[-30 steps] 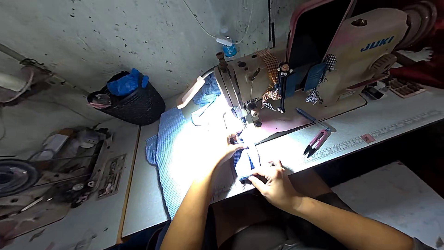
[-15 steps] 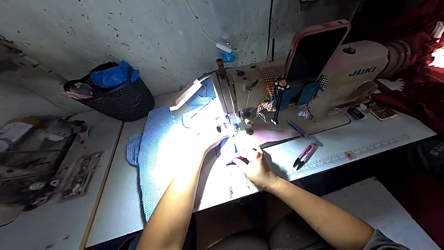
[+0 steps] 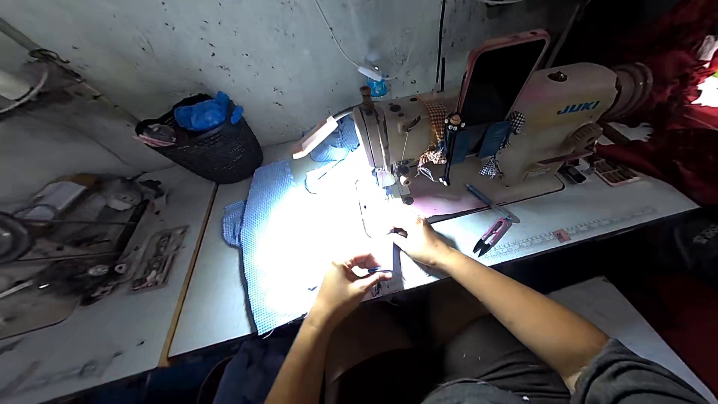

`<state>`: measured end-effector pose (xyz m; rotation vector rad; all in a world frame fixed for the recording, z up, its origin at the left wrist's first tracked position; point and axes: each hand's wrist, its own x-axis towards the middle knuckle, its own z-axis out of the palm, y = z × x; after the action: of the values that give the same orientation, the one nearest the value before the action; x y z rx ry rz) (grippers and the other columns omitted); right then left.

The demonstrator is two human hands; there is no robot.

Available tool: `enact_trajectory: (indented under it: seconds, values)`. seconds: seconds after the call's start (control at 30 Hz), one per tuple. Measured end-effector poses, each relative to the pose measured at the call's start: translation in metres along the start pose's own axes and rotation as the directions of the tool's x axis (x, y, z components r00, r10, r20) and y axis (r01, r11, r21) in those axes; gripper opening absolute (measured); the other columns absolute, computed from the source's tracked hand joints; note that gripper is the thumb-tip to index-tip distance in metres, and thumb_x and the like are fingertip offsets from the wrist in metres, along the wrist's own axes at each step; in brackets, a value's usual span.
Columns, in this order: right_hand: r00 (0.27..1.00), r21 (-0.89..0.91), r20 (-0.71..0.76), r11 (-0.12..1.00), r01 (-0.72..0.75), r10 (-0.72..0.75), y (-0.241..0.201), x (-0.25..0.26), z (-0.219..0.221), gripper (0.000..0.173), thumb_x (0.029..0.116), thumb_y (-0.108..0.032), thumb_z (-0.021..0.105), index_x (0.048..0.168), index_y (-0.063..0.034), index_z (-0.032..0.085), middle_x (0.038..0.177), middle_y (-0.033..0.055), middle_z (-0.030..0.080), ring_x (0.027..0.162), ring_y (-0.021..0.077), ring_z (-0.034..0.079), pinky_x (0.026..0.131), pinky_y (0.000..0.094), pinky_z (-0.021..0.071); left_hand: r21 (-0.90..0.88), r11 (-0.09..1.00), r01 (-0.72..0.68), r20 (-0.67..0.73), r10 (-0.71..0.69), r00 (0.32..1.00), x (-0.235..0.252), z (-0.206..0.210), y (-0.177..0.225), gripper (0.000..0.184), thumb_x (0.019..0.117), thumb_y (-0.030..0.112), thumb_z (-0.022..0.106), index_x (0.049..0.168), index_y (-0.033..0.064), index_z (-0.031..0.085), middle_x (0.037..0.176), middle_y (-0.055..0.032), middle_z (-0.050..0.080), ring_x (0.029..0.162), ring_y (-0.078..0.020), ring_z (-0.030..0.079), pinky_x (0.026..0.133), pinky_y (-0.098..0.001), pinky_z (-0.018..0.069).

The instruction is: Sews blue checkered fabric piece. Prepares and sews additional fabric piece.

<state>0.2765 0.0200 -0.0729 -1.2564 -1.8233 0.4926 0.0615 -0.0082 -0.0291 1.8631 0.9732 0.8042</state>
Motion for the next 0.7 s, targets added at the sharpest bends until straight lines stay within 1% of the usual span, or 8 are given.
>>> enact_trajectory:
  seconds: [0.07,0.13,0.2,0.3,0.43,0.57,0.63,0.7]
  values:
    - [0.998,0.021,0.069,1.000,0.010,-0.011,-0.001,-0.011,-0.001,0.014,0.0933,-0.011,0.068,0.100,-0.0020,0.077,0.103,0.0135,0.074,0.103,0.0246,0.068,0.097,0.0428,0.0530,0.034,0.999,-0.010,-0.058,0.012,0.998,-0.010,0.014,-0.005,0.014,0.0837,0.008,0.081,0.093,0.0024,0.072,0.090,0.0045,0.073,0.080,0.0051,0.068,0.075,-0.0146,0.0578]
    - [0.995,0.081,0.082,0.996,0.042,-0.048,-0.005,-0.024,0.001,0.012,0.0910,-0.009,0.069,0.097,-0.0029,0.077,0.098,0.0110,0.073,0.096,0.0202,0.069,0.091,0.0397,0.0556,0.032,0.994,-0.101,-0.152,0.105,0.983,-0.013,0.022,-0.011,0.012,0.0834,0.006,0.079,0.091,0.0001,0.073,0.088,0.0025,0.074,0.078,0.0053,0.068,0.073,-0.0138,0.0578]
    - [0.995,0.128,0.051,0.988,0.082,-0.089,-0.016,-0.037,0.000,0.012,0.0872,-0.004,0.069,0.096,-0.0027,0.077,0.097,0.0099,0.073,0.095,0.0177,0.068,0.088,0.0362,0.0550,0.021,0.989,-0.145,-0.208,0.147,0.967,-0.013,0.024,-0.012,0.009,0.0839,0.005,0.079,0.090,0.0005,0.074,0.087,0.0025,0.074,0.077,0.0047,0.068,0.073,-0.0149,0.0577]
    - [0.998,0.138,-0.001,0.989,0.056,-0.056,-0.031,-0.046,-0.004,0.013,0.0884,-0.006,0.069,0.097,-0.0048,0.078,0.098,0.0077,0.075,0.094,0.0131,0.069,0.087,0.0317,0.0556,-0.029,0.992,-0.123,-0.241,0.112,0.964,-0.009,0.024,-0.010,0.003,0.0869,0.005,0.076,0.088,0.0033,0.074,0.084,0.0042,0.074,0.076,0.0024,0.068,0.073,-0.0173,0.0585]
    - [0.998,0.151,-0.054,0.988,-0.018,0.027,-0.039,-0.047,-0.006,0.015,0.0915,-0.015,0.070,0.102,-0.0082,0.078,0.099,0.0062,0.074,0.095,0.0144,0.066,0.087,0.0356,0.0525,-0.163,0.982,-0.095,-0.279,0.046,0.959,0.000,0.023,-0.010,0.003,0.0879,0.000,0.073,0.087,0.0035,0.072,0.077,0.0045,0.072,0.071,-0.0008,0.067,0.071,-0.0205,0.0575]
    - [0.995,0.085,-0.096,0.996,0.016,-0.008,-0.047,-0.044,-0.006,0.014,0.0902,-0.015,0.071,0.100,-0.0097,0.079,0.097,0.0042,0.074,0.100,0.0173,0.065,0.093,0.0406,0.0484,-0.256,0.960,-0.116,-0.279,0.041,0.959,0.004,0.024,-0.012,0.005,0.0860,-0.002,0.074,0.087,0.0032,0.073,0.078,0.0016,0.074,0.073,-0.0049,0.069,0.073,-0.0237,0.0594]
    - [0.993,0.052,-0.113,0.998,0.046,-0.040,-0.046,-0.045,-0.003,0.013,0.0891,-0.014,0.071,0.098,-0.0091,0.079,0.098,0.0044,0.076,0.105,0.0197,0.066,0.097,0.0419,0.0487,-0.222,0.969,-0.104,-0.277,0.040,0.960,0.003,0.025,-0.012,0.005,0.0846,-0.001,0.076,0.086,0.0031,0.074,0.079,0.0005,0.074,0.075,-0.0056,0.070,0.074,-0.0237,0.0593]
    - [0.990,0.044,-0.112,0.994,0.096,-0.091,-0.043,-0.049,-0.002,0.011,0.0894,-0.014,0.070,0.094,-0.0090,0.079,0.098,0.0038,0.076,0.105,0.0184,0.066,0.099,0.0406,0.0466,-0.077,0.987,-0.143,-0.245,0.120,0.962,-0.002,0.021,-0.013,0.004,0.0841,0.004,0.078,0.087,0.0033,0.076,0.085,0.0005,0.076,0.081,-0.0038,0.071,0.079,-0.0227,0.0600]
